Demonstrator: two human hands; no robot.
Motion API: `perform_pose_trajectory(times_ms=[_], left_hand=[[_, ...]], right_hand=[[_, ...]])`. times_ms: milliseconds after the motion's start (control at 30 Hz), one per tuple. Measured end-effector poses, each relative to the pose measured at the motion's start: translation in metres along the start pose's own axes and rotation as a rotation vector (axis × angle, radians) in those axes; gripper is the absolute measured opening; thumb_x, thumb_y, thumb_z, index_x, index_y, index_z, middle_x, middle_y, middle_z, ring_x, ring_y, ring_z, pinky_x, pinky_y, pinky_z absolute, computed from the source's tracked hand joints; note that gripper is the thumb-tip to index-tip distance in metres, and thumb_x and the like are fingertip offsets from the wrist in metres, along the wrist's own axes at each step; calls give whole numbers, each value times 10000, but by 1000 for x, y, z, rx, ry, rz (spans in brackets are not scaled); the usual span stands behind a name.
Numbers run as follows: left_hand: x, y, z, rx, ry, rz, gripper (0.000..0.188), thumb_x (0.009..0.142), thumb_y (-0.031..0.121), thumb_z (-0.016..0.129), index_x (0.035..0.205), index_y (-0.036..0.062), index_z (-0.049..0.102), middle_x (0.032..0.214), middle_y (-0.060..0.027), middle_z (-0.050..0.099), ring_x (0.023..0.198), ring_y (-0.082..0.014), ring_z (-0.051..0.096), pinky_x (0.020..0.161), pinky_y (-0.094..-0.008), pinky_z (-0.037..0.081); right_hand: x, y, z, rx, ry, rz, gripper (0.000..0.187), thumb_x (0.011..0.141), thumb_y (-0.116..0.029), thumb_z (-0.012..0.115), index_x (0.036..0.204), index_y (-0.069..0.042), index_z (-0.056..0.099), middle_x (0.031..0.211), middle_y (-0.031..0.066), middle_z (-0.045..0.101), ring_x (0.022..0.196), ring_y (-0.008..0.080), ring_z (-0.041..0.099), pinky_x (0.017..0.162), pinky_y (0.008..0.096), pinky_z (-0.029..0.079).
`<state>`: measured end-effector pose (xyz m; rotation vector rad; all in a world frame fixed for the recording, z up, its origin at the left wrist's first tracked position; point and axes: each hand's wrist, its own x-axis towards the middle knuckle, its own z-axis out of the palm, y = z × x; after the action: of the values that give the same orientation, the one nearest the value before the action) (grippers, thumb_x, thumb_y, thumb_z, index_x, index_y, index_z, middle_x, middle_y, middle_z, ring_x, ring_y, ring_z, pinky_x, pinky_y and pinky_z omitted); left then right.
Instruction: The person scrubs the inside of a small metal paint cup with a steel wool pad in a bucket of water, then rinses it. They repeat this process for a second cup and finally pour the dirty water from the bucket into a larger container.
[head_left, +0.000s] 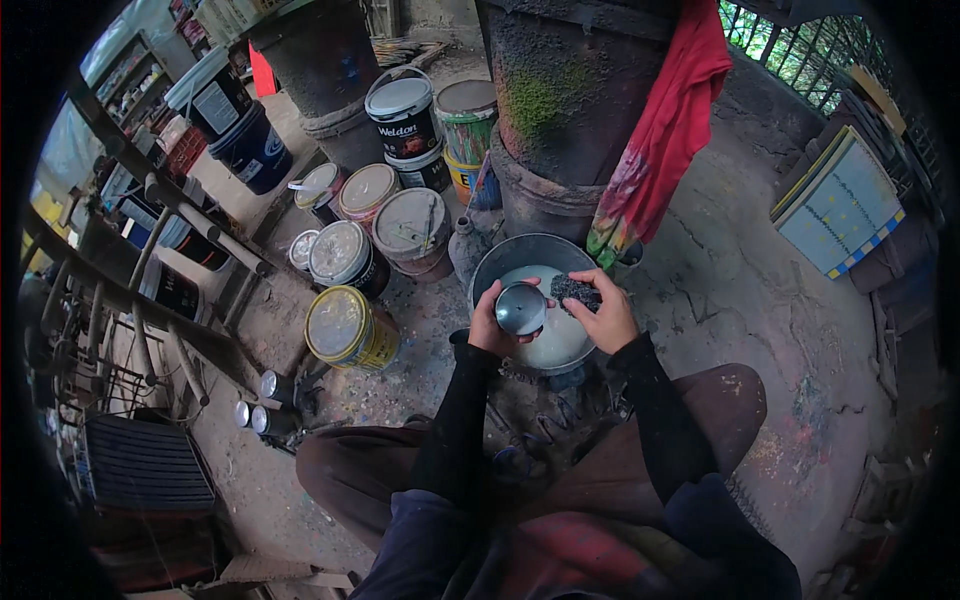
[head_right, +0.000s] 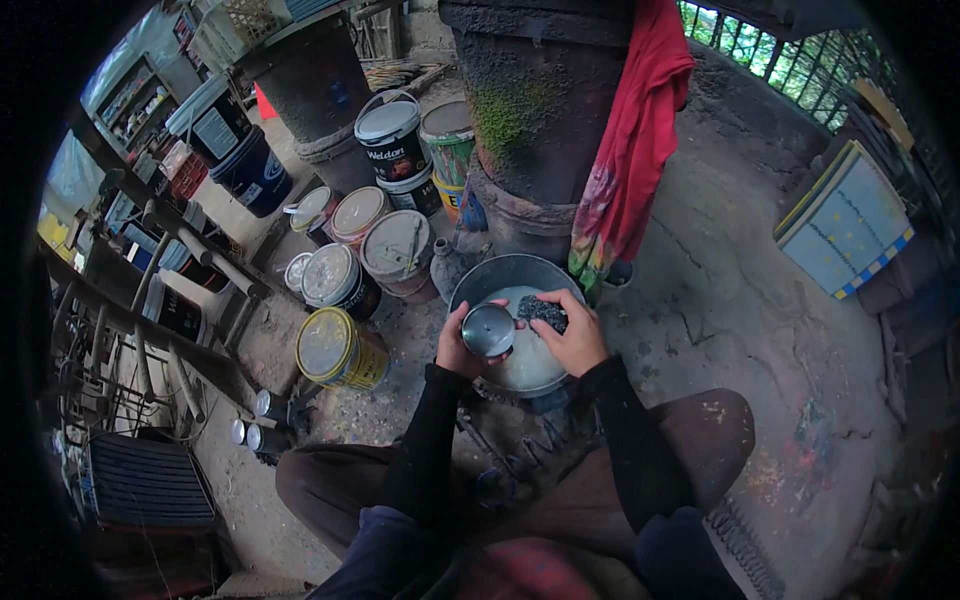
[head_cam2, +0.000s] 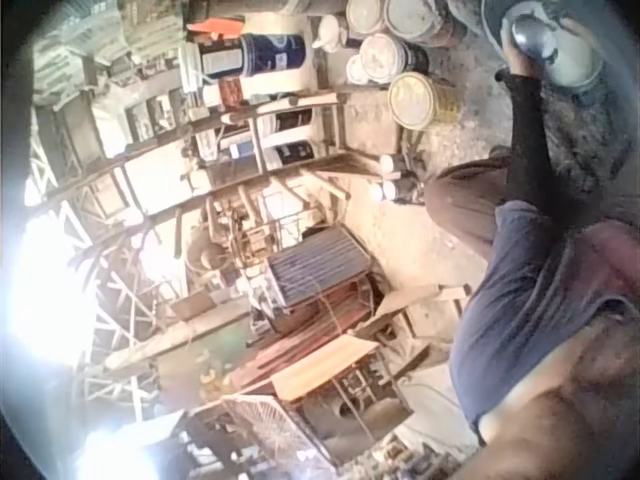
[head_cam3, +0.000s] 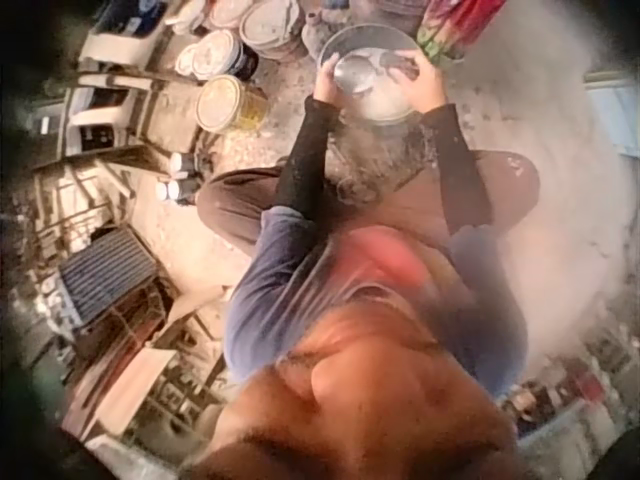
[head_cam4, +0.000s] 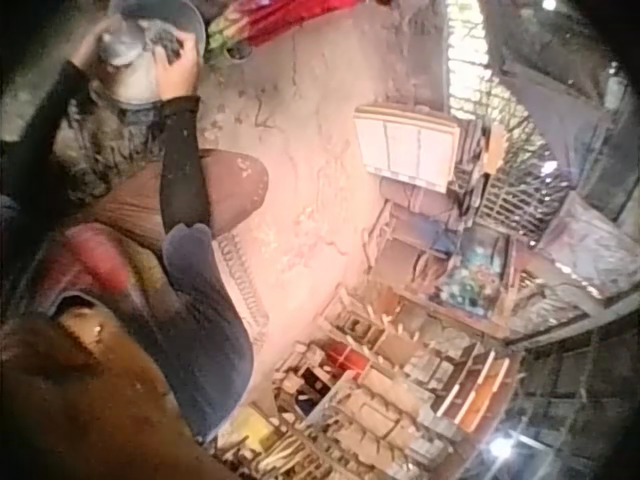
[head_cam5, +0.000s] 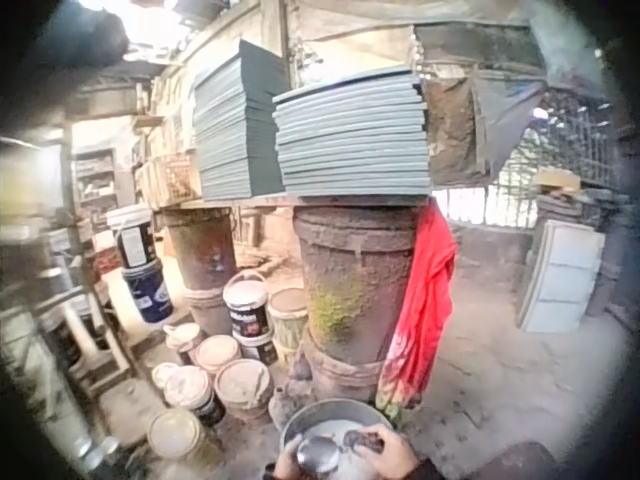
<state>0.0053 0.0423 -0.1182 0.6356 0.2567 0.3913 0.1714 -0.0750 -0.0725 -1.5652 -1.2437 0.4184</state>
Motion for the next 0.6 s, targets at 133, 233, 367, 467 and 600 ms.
perform_pose_trajectory(times_ms=[133,233,367,467,600], left_hand=[[3,-1,1,91,-5,-7,620,900,526,327,1313,75,426,1117,-170,596,706,-197,587,529,-264,432],[5,-2,2,129,2,30,607,901,505,355,1331,80,413,1135,-151,591,776,-173,584,594,-252,436],[7,-7,-1,556,30,160,534,888,418,493,1299,78,454,1131,-114,578,875,-149,559,689,-243,431],[7,-18,2,968,74,211,519,835,320,639,1261,62,490,1086,-86,557,919,-140,523,760,-256,424],[2,-24,-1,1088,147,255,554,816,352,653,1248,48,489,1071,-128,569,972,-215,552,805,-315,449]], right_hand=[[1,-2,-3,15,-6,29,310,746,-91,680,1022,-29,554,953,142,631,910,288,622,791,345,472],[2,-2,-5,26,23,27,310,754,-97,675,1030,-28,552,966,142,626,923,282,616,800,343,466],[5,-2,-2,24,84,11,298,797,-142,650,1050,-23,545,979,141,615,937,265,607,810,339,457],[6,5,4,43,46,27,296,831,-193,628,1058,-22,544,958,139,616,924,260,608,802,332,456],[6,1,7,150,-78,348,289,847,-237,616,1033,-23,559,918,141,623,898,262,614,788,326,457]])
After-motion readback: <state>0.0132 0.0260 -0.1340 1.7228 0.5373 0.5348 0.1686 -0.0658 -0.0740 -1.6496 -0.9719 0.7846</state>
